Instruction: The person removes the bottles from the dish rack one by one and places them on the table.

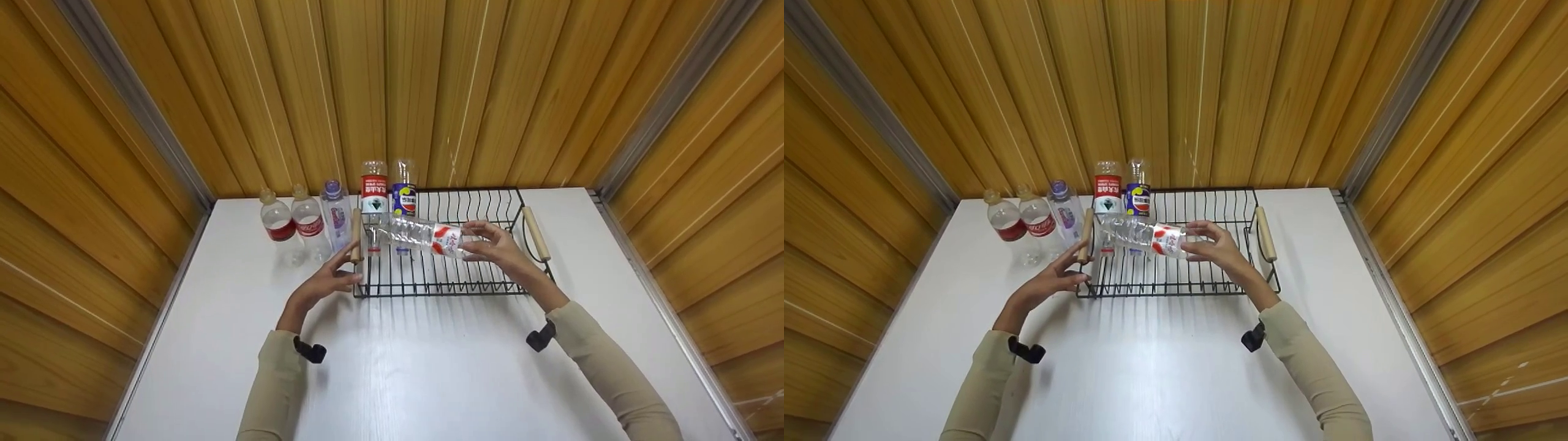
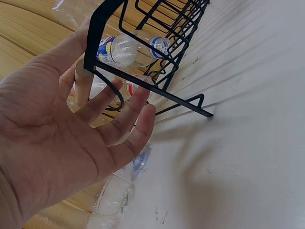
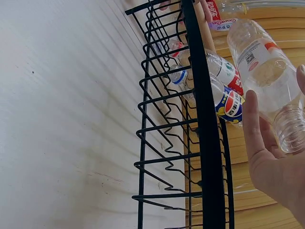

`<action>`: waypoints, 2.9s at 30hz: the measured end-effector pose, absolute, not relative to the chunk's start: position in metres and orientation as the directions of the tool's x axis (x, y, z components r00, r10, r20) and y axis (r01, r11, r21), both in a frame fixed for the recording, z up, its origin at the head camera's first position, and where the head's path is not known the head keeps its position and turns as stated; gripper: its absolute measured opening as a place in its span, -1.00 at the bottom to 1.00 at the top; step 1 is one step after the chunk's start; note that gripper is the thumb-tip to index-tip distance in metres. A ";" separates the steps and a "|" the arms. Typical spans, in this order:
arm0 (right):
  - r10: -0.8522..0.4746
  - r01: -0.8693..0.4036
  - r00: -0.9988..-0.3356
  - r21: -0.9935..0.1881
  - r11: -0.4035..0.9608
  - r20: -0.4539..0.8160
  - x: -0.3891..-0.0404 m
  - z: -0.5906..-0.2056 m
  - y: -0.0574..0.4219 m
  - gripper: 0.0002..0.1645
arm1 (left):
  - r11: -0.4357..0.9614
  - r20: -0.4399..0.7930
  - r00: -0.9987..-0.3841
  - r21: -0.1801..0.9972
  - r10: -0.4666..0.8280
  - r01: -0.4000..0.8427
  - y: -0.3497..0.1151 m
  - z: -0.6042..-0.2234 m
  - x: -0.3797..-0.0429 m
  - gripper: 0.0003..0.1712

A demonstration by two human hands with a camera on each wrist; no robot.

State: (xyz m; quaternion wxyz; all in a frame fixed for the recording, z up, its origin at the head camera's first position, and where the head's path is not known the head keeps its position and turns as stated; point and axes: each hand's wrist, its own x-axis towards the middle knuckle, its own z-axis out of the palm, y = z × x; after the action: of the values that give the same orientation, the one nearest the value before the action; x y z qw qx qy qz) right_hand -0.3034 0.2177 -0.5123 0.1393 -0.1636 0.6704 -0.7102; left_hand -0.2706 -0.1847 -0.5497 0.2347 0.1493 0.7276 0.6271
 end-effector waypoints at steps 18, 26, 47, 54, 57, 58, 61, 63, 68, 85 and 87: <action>-0.457 -0.037 -0.888 -0.998 -0.051 0.056 -0.298 -0.508 0.227 -0.33 | 0.247 -0.065 -0.850 0.966 0.523 0.078 -0.189 -0.535 -0.267 -0.05; -0.483 -0.041 -0.874 -0.999 -0.011 0.041 -0.290 -0.495 0.226 -0.40 | 0.288 -0.035 -0.915 0.953 0.402 0.090 -0.198 -0.512 -0.260 -0.13; -0.545 -0.096 -0.836 -0.994 0.048 0.055 -0.280 -0.492 0.211 -0.36 | 0.254 0.195 -0.763 0.868 0.616 0.426 -0.153 -0.472 -0.245 -0.27; -0.546 -0.119 -0.835 -0.991 0.054 0.070 -0.281 -0.502 0.214 -0.36 | 0.302 0.192 -0.757 0.835 0.624 0.461 -0.145 -0.471 -0.246 -0.32; -0.559 -0.137 -0.825 -0.988 0.066 0.077 -0.280 -0.501 0.212 -0.35 | 0.294 0.187 -0.743 0.835 0.643 0.465 -0.141 -0.471 -0.246 -0.32; -0.561 -0.144 -0.824 -0.987 0.072 0.080 -0.279 -0.500 0.212 -0.34 | 0.289 0.186 -0.739 0.838 0.648 0.464 -0.140 -0.470 -0.246 -0.31; -0.555 -0.164 -0.827 -0.982 0.091 0.087 -0.279 -0.499 0.212 -0.35 | 0.277 0.176 -0.730 0.846 0.660 0.455 -0.137 -0.468 -0.244 -0.30; -0.550 -0.176 -0.830 -0.978 0.109 0.088 -0.278 -0.498 0.212 -0.35 | 0.271 0.174 -0.723 0.848 0.669 0.455 -0.136 -0.467 -0.243 -0.28; -0.561 -0.202 -0.822 -0.970 0.132 0.095 -0.280 -0.498 0.214 -0.33 | 0.246 0.186 -0.705 0.851 0.684 0.463 -0.134 -0.467 -0.243 -0.27; -0.513 -0.190 -0.852 -0.975 0.118 0.103 -0.292 -0.483 0.265 -0.22 | 0.234 0.147 -0.794 0.910 0.590 0.343 -0.151 -0.483 -0.247 -0.23; -0.488 -0.181 -0.868 -0.975 0.129 0.096 -0.296 -0.485 0.276 -0.23 | 0.226 0.141 -0.819 0.922 0.557 0.313 -0.154 -0.489 -0.249 -0.20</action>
State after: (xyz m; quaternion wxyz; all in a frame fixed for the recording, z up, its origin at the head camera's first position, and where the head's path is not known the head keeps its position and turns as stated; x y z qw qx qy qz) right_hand -0.2958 0.2761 -0.4849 0.1238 -0.2254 0.7412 -0.6201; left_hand -0.2492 -0.1542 -0.4894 0.1098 0.2802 0.7754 0.5552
